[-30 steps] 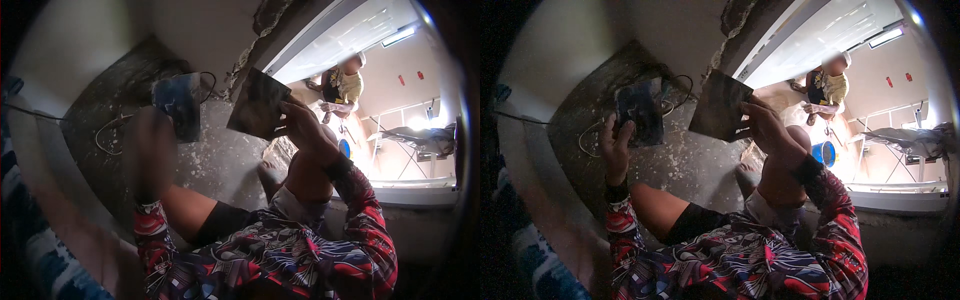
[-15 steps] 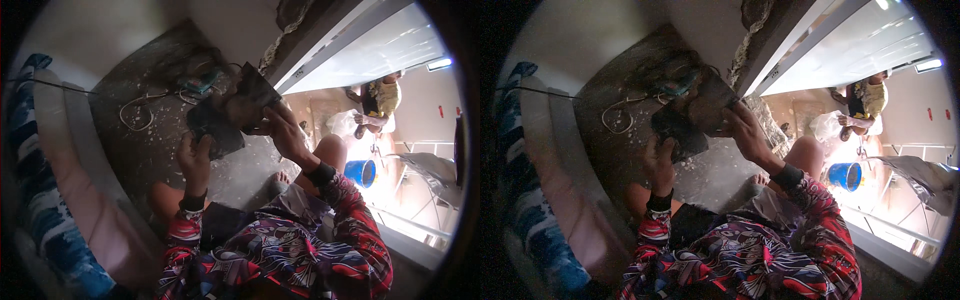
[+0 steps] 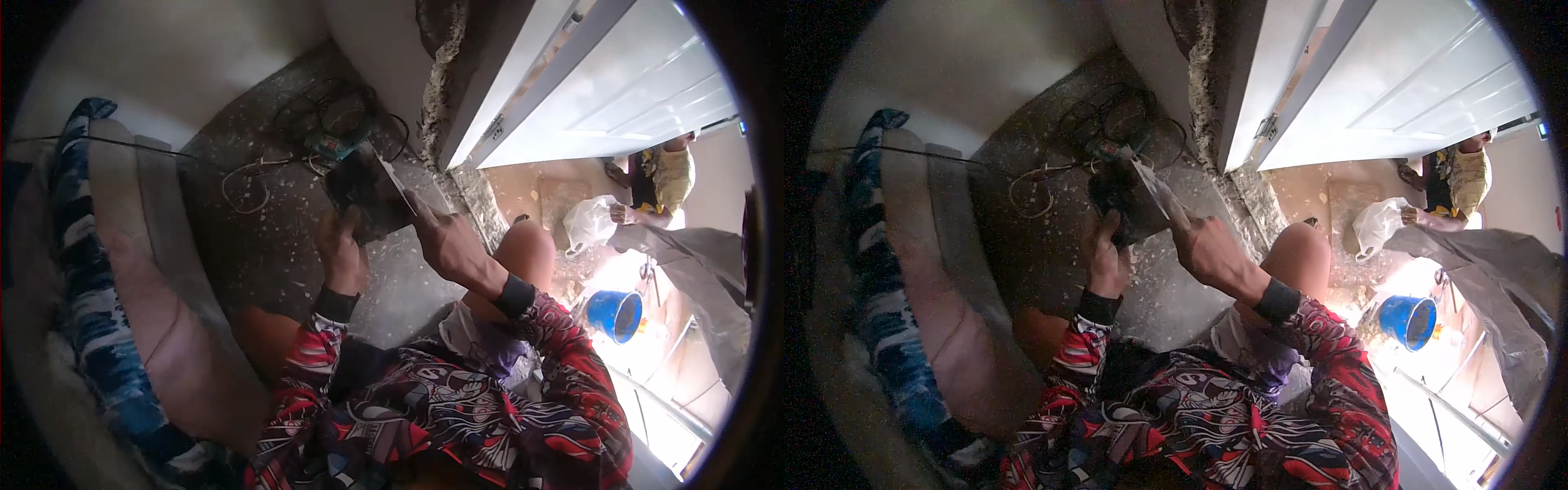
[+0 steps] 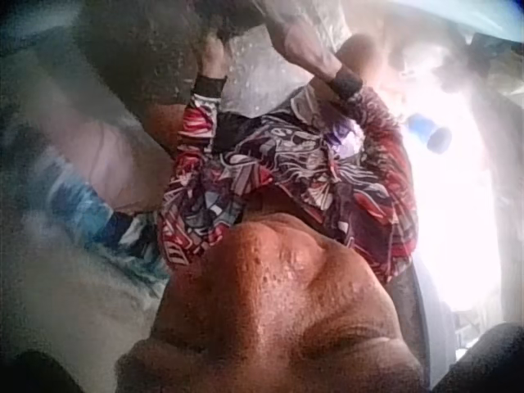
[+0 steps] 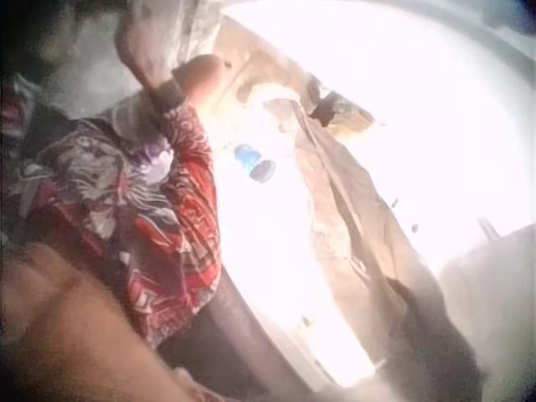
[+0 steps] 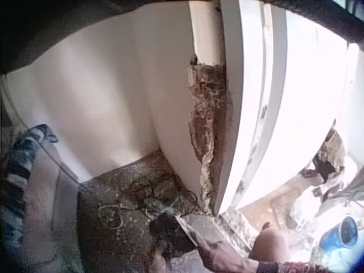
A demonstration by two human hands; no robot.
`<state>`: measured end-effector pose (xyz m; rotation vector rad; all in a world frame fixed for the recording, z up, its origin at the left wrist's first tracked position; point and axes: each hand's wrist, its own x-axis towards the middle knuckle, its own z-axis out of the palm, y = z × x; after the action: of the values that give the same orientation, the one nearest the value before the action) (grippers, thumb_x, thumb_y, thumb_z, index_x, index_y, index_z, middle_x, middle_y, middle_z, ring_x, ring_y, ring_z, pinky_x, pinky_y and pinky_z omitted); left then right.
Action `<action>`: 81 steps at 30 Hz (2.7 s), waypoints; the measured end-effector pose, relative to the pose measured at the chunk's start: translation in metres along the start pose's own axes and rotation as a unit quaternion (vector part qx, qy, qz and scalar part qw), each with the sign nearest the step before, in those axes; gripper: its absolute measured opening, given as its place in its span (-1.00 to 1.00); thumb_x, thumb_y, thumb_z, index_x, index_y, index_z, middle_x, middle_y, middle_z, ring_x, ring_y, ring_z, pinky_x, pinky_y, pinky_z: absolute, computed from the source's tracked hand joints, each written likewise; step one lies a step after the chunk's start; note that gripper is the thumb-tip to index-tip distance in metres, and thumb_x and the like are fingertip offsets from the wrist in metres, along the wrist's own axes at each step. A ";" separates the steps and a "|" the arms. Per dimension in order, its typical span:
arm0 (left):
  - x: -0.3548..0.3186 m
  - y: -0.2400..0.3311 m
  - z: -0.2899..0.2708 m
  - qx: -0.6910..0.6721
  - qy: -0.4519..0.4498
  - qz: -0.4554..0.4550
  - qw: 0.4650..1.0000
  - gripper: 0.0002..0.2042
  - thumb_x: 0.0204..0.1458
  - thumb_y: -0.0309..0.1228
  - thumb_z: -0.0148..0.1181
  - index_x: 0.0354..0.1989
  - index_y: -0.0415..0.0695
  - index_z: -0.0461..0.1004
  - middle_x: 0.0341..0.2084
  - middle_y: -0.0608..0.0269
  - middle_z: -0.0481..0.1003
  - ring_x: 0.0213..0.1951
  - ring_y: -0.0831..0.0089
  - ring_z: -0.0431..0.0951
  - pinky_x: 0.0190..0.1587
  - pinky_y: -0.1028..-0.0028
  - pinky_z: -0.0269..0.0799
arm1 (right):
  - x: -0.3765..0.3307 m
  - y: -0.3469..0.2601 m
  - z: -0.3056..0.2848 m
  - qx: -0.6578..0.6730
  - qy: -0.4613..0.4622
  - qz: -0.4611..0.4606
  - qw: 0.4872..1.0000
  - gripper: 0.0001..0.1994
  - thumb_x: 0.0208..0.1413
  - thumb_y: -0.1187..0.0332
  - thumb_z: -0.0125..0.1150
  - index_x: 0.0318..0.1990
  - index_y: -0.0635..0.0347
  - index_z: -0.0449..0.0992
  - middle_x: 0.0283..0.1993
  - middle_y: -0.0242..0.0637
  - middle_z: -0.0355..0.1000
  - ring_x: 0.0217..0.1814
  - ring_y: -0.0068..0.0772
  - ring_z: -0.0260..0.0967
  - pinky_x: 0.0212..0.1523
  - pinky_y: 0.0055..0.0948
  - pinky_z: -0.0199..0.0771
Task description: The person scoops plaster onto metal putty knives and applies it to the wall edge along the door frame.
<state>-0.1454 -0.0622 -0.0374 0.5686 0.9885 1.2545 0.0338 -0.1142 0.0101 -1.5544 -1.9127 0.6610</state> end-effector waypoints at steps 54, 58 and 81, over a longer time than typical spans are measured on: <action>0.032 -0.022 -0.068 0.683 -0.191 0.470 0.525 -0.55 -0.08 -0.71 0.11 0.08 -0.28 0.42 -0.11 -0.08 0.54 -0.11 0.07 0.60 -0.11 0.18 0.55 | 0.003 0.072 -0.006 0.733 0.114 0.203 0.639 -0.83 0.31 0.45 -0.10 -0.02 0.21 0.36 -0.22 -0.38 0.45 -0.43 -0.56 0.43 -0.52 -0.51 0.47; 0.043 -0.039 -0.087 0.643 -0.173 0.338 0.665 -0.62 0.07 -0.54 0.14 0.10 -0.25 0.38 -0.16 -0.02 0.53 -0.21 0.14 0.59 -0.21 0.29 0.52 | -0.002 0.081 -0.007 0.730 0.059 0.222 0.644 -0.80 0.32 0.45 -0.07 0.04 0.25 0.34 -0.21 -0.35 0.48 -0.43 -0.54 0.47 -0.50 -0.55 0.50; 0.009 0.005 0.009 -0.056 -0.233 -0.049 0.970 -0.73 0.16 -0.54 0.02 0.03 -0.14 0.42 -0.17 0.36 0.53 -0.15 0.59 0.54 -0.08 0.52 0.48 | -0.023 0.086 -0.009 0.743 -0.013 0.246 0.622 -0.62 0.33 0.46 -0.17 0.26 0.38 0.17 0.13 -0.07 0.42 0.00 -0.30 0.53 -0.02 -0.39 0.64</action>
<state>-0.1404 -0.0511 -0.0314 0.6792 0.5409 1.0176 0.1037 -0.1198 -0.0461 -0.7586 -0.2908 1.8184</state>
